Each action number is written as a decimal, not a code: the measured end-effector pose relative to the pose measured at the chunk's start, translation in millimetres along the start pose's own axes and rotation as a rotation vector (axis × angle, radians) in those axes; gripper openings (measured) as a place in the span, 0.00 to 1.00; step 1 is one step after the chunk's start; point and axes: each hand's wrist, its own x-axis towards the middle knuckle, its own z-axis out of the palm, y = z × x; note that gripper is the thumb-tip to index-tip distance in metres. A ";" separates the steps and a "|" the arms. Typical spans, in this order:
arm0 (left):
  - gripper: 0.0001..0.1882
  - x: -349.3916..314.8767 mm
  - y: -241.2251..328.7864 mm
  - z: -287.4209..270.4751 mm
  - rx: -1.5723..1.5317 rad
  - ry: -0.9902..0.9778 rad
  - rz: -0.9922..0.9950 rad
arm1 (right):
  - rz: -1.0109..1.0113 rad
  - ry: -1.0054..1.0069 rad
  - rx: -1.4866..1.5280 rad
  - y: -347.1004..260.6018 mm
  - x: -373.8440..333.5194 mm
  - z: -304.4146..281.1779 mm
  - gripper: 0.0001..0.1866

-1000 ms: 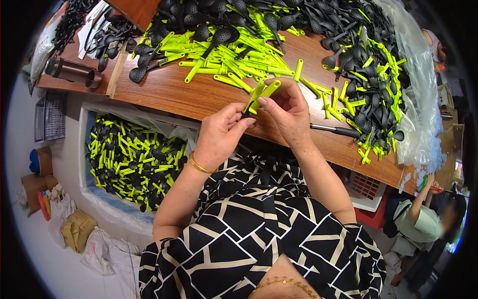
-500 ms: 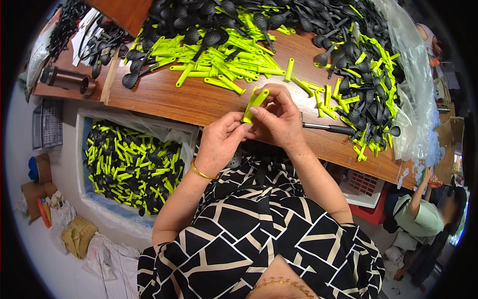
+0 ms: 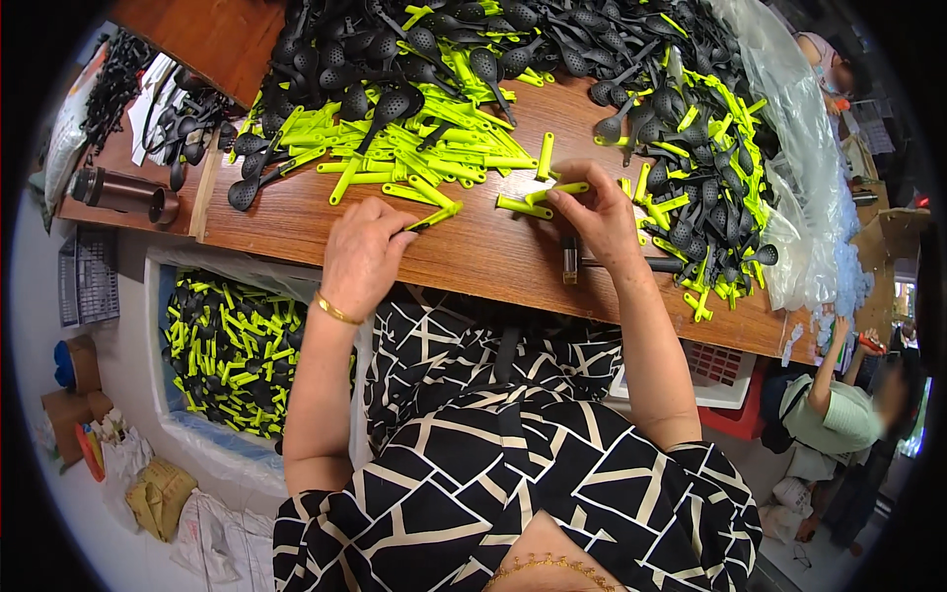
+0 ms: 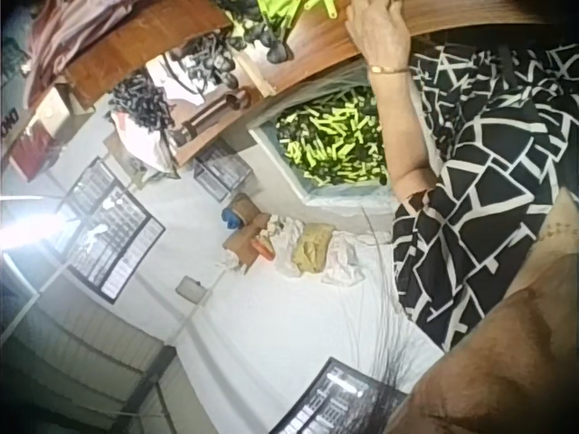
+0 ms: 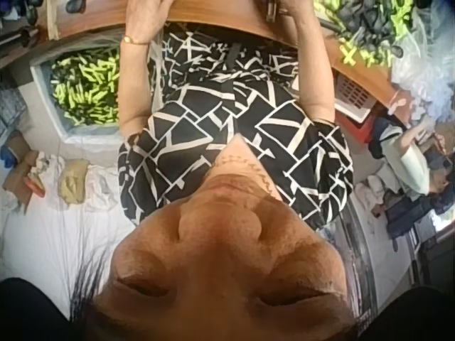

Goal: The person assembles kitchen utensils by inserting black perforated spoon heads into neon green plastic handles. They use a small hammer to tap the components together securely. The person works at a wooden table covered with piles of loose parts and finished utensils.

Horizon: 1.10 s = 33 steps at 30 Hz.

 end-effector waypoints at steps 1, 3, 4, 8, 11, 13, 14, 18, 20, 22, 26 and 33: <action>0.13 5.8 -6.2 -4.9 0.046 -0.014 0.019 | 0.009 0.003 -0.012 1.4 7.8 1.7 0.13; 0.14 15.7 -14.0 -12.5 0.137 -0.042 0.057 | 0.026 0.010 -0.036 5.6 25.2 4.4 0.13; 0.14 17.6 -14.2 -14.9 0.156 0.010 0.063 | 0.055 0.039 0.022 6.6 36.2 5.6 0.12; 0.12 33.2 -3.0 -15.7 0.177 0.199 0.118 | 0.049 0.133 0.213 8.2 66.7 9.9 0.10; 0.11 70.8 21.6 -13.2 0.099 0.246 0.234 | -0.030 0.165 0.174 20.3 67.9 13.3 0.09; 0.12 112.8 24.0 2.4 0.184 0.304 0.402 | -0.008 0.171 0.145 20.4 55.6 16.8 0.09; 0.13 135.5 26.4 11.4 0.260 0.317 0.469 | -0.011 0.178 0.129 20.3 48.7 16.0 0.09; 0.13 211.9 12.4 52.7 0.475 0.216 0.621 | 0.007 0.187 0.146 15.2 21.6 5.5 0.08; 0.11 228.6 5.5 57.7 0.457 0.159 0.672 | 0.026 0.179 0.188 9.6 12.6 -5.1 0.07; 0.10 230.2 3.3 59.4 0.393 0.178 0.712 | -0.006 0.214 0.176 5.4 5.5 -8.1 0.09; 0.07 206.5 34.9 44.3 0.110 0.301 0.702 | -0.118 0.204 0.054 1.6 4.2 -24.0 0.11; 0.12 81.6 83.2 11.0 -0.496 -0.065 0.229 | -0.500 0.058 -0.291 -66.3 3.9 -38.3 0.12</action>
